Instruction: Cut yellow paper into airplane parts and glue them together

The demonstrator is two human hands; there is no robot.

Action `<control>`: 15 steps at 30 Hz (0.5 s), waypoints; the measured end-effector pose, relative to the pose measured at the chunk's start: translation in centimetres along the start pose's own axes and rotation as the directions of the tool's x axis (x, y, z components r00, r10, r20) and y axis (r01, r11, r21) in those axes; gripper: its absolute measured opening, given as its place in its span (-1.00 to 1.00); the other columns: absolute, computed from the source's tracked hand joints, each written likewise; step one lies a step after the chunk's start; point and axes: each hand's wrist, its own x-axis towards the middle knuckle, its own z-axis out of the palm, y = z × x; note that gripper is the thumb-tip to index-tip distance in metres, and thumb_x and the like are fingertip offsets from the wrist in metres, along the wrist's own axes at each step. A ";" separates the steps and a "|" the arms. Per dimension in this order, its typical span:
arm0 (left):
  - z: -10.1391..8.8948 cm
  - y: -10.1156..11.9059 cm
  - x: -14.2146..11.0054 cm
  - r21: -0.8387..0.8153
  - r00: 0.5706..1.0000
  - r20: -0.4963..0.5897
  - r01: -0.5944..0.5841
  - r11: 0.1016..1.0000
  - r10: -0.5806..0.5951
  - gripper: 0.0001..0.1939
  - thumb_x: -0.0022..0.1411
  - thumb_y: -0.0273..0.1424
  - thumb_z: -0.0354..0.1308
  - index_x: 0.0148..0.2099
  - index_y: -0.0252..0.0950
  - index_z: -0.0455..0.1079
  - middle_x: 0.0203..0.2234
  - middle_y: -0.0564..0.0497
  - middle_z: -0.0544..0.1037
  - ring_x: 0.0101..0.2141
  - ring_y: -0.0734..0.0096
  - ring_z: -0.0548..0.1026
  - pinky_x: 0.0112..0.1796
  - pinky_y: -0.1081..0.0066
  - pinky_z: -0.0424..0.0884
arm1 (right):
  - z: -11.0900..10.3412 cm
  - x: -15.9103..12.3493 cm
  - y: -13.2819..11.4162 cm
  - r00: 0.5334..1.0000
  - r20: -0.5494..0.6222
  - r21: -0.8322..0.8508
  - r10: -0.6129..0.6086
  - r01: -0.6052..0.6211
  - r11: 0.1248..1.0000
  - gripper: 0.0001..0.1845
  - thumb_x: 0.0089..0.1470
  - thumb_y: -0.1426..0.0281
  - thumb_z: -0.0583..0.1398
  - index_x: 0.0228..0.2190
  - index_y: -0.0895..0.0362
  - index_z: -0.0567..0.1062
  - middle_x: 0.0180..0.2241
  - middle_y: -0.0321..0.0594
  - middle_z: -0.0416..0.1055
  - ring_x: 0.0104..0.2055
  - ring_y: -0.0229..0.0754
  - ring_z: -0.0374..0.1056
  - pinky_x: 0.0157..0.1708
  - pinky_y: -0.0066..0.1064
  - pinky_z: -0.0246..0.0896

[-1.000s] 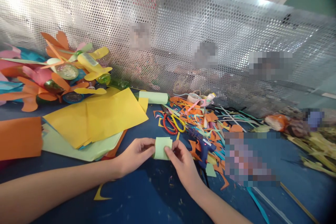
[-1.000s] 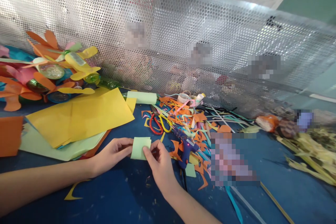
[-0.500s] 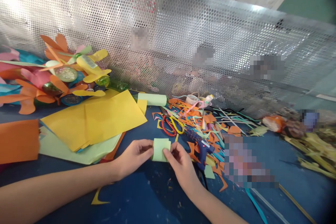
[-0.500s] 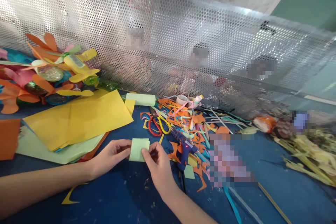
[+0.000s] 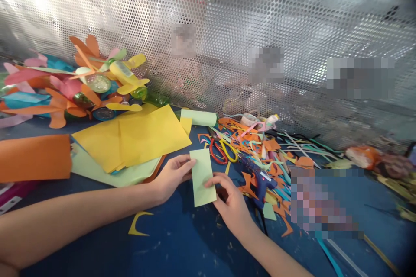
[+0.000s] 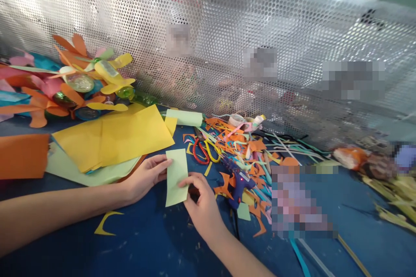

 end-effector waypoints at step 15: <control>0.0 -0.2 -0.6 0.126 0.986 0.156 0.035 0.991 -0.055 -0.67 0.21 -0.23 0.03 -0.13 -0.33 0.46 -0.32 -0.08 0.56 -0.28 0.25 0.48 -0.16 0.28 0.35 | 0.0 0.0 -0.4 0.991 -0.061 0.096 0.117 -0.111 0.989 -0.77 0.05 0.21 0.13 -0.47 0.08 0.23 -0.55 -0.41 0.10 -0.51 -0.29 0.10 -0.51 -0.47 0.03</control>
